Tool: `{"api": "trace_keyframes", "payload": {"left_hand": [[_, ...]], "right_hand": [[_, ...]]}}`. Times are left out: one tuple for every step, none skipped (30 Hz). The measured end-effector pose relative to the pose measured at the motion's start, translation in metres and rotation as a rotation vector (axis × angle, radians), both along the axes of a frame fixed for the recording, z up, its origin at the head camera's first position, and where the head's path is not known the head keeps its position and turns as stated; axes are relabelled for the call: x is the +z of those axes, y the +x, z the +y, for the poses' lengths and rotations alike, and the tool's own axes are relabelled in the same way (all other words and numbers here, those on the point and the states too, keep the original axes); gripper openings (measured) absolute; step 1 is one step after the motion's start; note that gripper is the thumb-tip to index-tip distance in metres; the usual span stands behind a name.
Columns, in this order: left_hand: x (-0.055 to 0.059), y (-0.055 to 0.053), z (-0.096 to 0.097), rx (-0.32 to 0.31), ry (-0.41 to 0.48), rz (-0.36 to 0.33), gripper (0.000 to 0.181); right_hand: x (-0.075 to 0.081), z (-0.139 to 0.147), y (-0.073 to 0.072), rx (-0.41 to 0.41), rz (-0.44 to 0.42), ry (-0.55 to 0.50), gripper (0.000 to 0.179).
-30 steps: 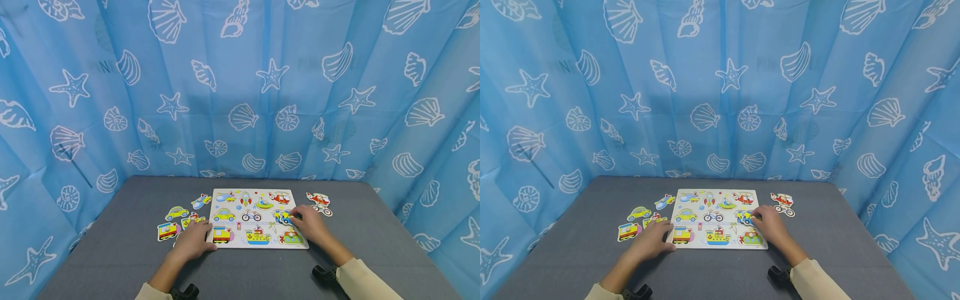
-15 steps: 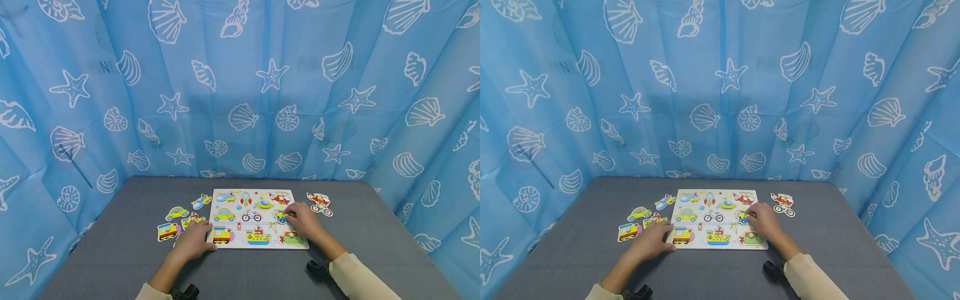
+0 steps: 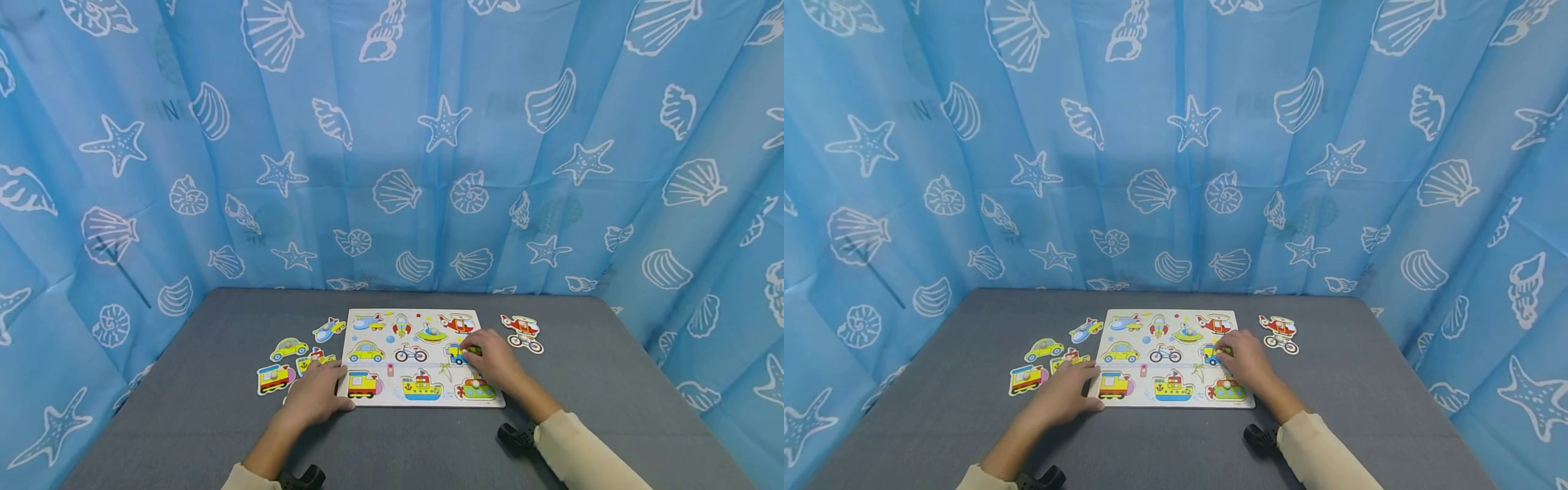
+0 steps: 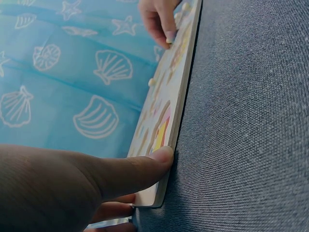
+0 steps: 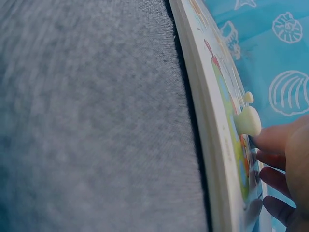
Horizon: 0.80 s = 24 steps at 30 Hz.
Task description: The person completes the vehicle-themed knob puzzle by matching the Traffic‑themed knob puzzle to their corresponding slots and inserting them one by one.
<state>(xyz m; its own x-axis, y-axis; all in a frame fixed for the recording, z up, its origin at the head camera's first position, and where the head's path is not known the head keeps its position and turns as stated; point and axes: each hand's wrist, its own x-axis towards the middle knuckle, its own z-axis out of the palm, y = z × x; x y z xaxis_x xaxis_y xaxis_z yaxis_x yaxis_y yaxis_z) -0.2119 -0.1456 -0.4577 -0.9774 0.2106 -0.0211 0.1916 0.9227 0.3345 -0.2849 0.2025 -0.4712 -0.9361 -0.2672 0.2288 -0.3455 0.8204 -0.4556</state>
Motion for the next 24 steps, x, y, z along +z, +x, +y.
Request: {"api": "trace_keyframes", "payload": {"left_hand": [[0.000, 0.000, 0.000, 0.001, 0.001, 0.000, 0.066], [0.000, 0.000, 0.000, 0.001, 0.000, -0.001, 0.066], [0.000, 0.000, 0.000, 0.002, 0.001, -0.002, 0.066], [0.000, 0.000, 0.000, 0.002, 0.001, -0.004, 0.066], [0.000, 0.000, -0.001, 0.002, 0.002, -0.005, 0.066], [0.000, 0.000, -0.001, 0.001, 0.003, -0.006, 0.066], [0.001, 0.000, -0.001, 0.000, 0.005, -0.007, 0.066], [0.001, 0.000, -0.001, -0.001, 0.008, -0.008, 0.066], [0.001, 0.000, -0.001, -0.002, 0.011, -0.009, 0.066], [0.000, 0.000, -0.001, -0.005, 0.015, -0.008, 0.066], [0.000, 0.000, -0.001, -0.008, 0.019, -0.008, 0.066], [0.000, -0.001, -0.001, -0.011, 0.021, -0.008, 0.066], [-0.001, -0.001, -0.002, -0.014, 0.023, -0.006, 0.066], [-0.001, -0.002, -0.002, -0.017, 0.025, -0.005, 0.067], [-0.002, -0.002, -0.003, -0.019, 0.026, -0.003, 0.067], [-0.003, -0.002, -0.003, -0.023, 0.026, 0.000, 0.068], [-0.003, -0.003, -0.004, -0.026, 0.027, 0.002, 0.068], [-0.003, -0.003, -0.005, -0.027, 0.028, 0.006, 0.068], [-0.004, -0.003, -0.006, -0.030, 0.031, 0.010, 0.069], [-0.004, -0.003, -0.006, -0.032, 0.036, 0.012, 0.069], [-0.004, -0.003, -0.007, -0.035, 0.041, 0.015, 0.069], [-0.004, -0.003, -0.008, -0.038, 0.048, 0.017, 0.069], [-0.005, -0.003, -0.009, -0.042, 0.056, 0.017, 0.069], [-0.005, -0.004, -0.009, -0.046, 0.061, 0.017, 0.069]], "right_hand": [[0.000, 0.000, 0.000, -0.001, 0.003, 0.000, 0.006], [0.000, 0.000, 0.001, 0.001, 0.007, -0.001, 0.007], [0.000, 0.000, 0.001, 0.002, 0.010, -0.002, 0.007], [0.000, 0.001, 0.002, 0.007, 0.018, -0.005, 0.008], [-0.001, 0.001, 0.003, 0.007, 0.022, -0.010, 0.008], [-0.001, 0.002, 0.003, 0.009, 0.026, -0.017, 0.009], [-0.001, 0.002, 0.004, 0.007, 0.028, -0.026, 0.009], [-0.001, 0.003, 0.004, 0.005, 0.029, -0.036, 0.010], [-0.001, 0.004, 0.005, 0.004, 0.035, -0.047, 0.011], [-0.002, 0.005, 0.005, -0.002, 0.040, -0.056, 0.011], [-0.002, 0.007, 0.006, -0.013, 0.044, -0.066, 0.012], [-0.002, 0.008, 0.006, -0.020, 0.051, -0.075, 0.012], [-0.002, 0.010, 0.007, -0.032, 0.058, -0.084, 0.013], [-0.002, 0.011, 0.007, -0.040, 0.068, -0.092, 0.013], [-0.003, 0.013, 0.007, -0.044, 0.079, -0.097, 0.013], [-0.003, 0.015, 0.007, -0.055, 0.085, -0.102, 0.012], [-0.004, 0.017, 0.007, -0.061, 0.094, -0.107, 0.012], [-0.004, 0.019, 0.007, -0.065, 0.105, -0.112, 0.011], [-0.005, 0.021, 0.007, -0.069, 0.115, -0.118, 0.011], [-0.006, 0.024, 0.006, -0.072, 0.127, -0.119, 0.010], [-0.007, 0.026, 0.006, -0.078, 0.139, -0.122, 0.010], [-0.008, 0.029, 0.006, -0.086, 0.152, -0.125, 0.010], [-0.009, 0.031, 0.005, -0.092, 0.167, -0.128, 0.010], [-0.010, 0.034, 0.005, -0.097, 0.181, -0.133, 0.009]]}}
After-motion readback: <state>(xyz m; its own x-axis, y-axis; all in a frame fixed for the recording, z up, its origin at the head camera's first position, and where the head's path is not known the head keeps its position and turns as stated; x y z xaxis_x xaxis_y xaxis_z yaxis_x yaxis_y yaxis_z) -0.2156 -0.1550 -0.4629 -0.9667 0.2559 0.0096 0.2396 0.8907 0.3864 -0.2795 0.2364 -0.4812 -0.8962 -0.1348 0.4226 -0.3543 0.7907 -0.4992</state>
